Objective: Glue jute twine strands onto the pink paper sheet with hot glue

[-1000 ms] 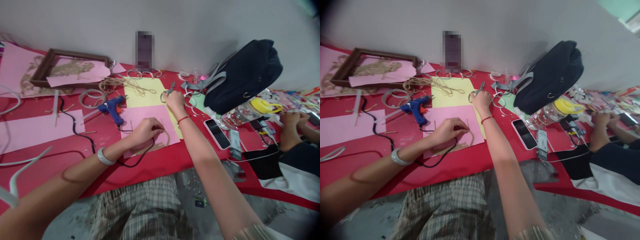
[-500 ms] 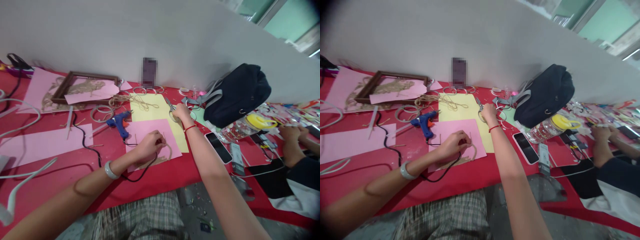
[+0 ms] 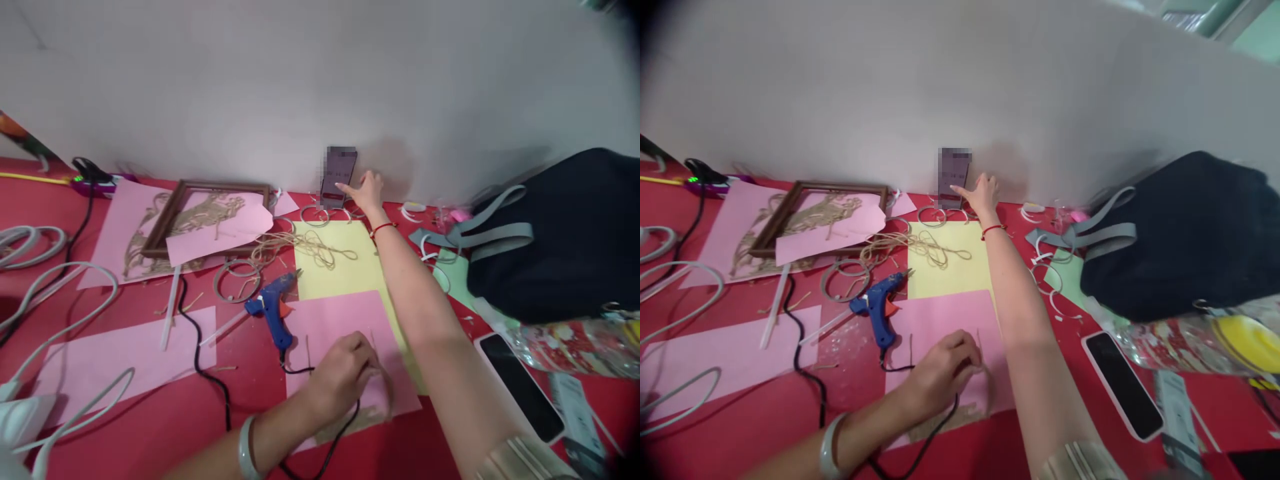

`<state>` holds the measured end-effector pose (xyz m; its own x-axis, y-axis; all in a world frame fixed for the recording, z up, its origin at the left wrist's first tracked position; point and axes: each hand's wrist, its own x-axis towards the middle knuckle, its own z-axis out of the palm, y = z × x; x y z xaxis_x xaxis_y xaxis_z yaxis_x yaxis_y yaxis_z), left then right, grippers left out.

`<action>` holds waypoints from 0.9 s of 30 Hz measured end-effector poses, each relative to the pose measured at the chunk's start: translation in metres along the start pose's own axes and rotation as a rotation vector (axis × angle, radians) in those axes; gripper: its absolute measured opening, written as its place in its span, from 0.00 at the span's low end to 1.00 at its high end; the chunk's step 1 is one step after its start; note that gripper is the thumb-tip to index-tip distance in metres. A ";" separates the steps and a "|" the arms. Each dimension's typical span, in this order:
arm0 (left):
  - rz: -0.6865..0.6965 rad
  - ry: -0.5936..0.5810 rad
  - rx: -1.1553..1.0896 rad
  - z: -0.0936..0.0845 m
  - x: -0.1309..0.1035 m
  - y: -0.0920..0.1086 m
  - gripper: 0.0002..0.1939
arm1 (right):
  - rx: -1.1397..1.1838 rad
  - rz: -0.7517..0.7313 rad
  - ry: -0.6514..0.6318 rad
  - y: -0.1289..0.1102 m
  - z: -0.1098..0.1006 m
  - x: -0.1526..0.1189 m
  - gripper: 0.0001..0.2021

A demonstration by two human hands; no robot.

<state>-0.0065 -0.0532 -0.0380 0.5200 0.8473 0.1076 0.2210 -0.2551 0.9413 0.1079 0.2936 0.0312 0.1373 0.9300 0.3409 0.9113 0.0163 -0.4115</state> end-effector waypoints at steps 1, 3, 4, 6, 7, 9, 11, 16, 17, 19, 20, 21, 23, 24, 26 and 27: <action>0.005 0.003 -0.009 0.001 -0.001 -0.001 0.08 | 0.000 0.000 -0.006 0.001 0.005 0.006 0.30; -0.001 0.009 -0.029 0.003 -0.003 -0.003 0.08 | -0.005 -0.023 -0.017 0.003 0.011 0.013 0.30; -0.007 0.010 -0.041 0.003 -0.004 -0.004 0.08 | -0.004 -0.039 -0.021 0.004 0.012 0.015 0.30; -0.011 0.007 -0.058 0.004 -0.004 -0.005 0.08 | -0.001 -0.067 -0.021 0.007 0.007 0.016 0.31; -0.006 0.004 -0.060 0.003 -0.004 -0.005 0.08 | 0.000 -0.078 -0.017 0.010 0.002 0.014 0.31; 0.008 -0.003 -0.052 0.003 -0.003 -0.005 0.08 | 0.003 -0.118 -0.008 0.018 -0.013 0.002 0.29; 0.010 -0.010 -0.037 0.001 -0.001 -0.004 0.08 | 0.005 -0.166 -0.013 0.034 -0.034 -0.025 0.25; -0.020 -0.048 0.017 -0.007 0.004 0.004 0.07 | -0.083 -0.279 -0.140 0.102 -0.085 -0.143 0.12; -0.019 -0.053 0.026 -0.008 0.005 0.006 0.07 | -0.122 -0.270 -0.154 0.114 -0.091 -0.165 0.12; -0.011 -0.051 0.042 -0.011 0.006 0.009 0.06 | -0.192 -0.256 -0.171 0.132 -0.098 -0.195 0.13; -0.006 -0.046 0.048 -0.012 0.007 0.010 0.05 | -0.217 -0.243 -0.174 0.136 -0.099 -0.204 0.14; -0.001 -0.041 0.054 -0.012 0.008 0.010 0.04 | -0.248 -0.224 -0.186 0.138 -0.099 -0.208 0.15; 0.017 -0.029 0.068 -0.013 0.010 0.010 0.03 | -0.312 -0.175 -0.230 0.134 -0.098 -0.206 0.17; 0.030 -0.025 0.075 -0.014 0.011 0.009 0.03 | -0.349 -0.151 -0.264 0.130 -0.097 -0.202 0.17; 0.058 -0.022 0.095 -0.014 0.013 0.009 0.03 | -0.385 -0.122 -0.307 0.121 -0.098 -0.191 0.15; 0.069 -0.023 0.107 -0.014 0.014 0.009 0.03 | -0.393 -0.111 -0.320 0.117 -0.099 -0.186 0.14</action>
<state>-0.0094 -0.0372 -0.0237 0.5552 0.8156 0.1627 0.2699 -0.3617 0.8924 0.2277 0.0863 0.0033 -0.0378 0.9973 0.0634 0.9991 0.0390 -0.0184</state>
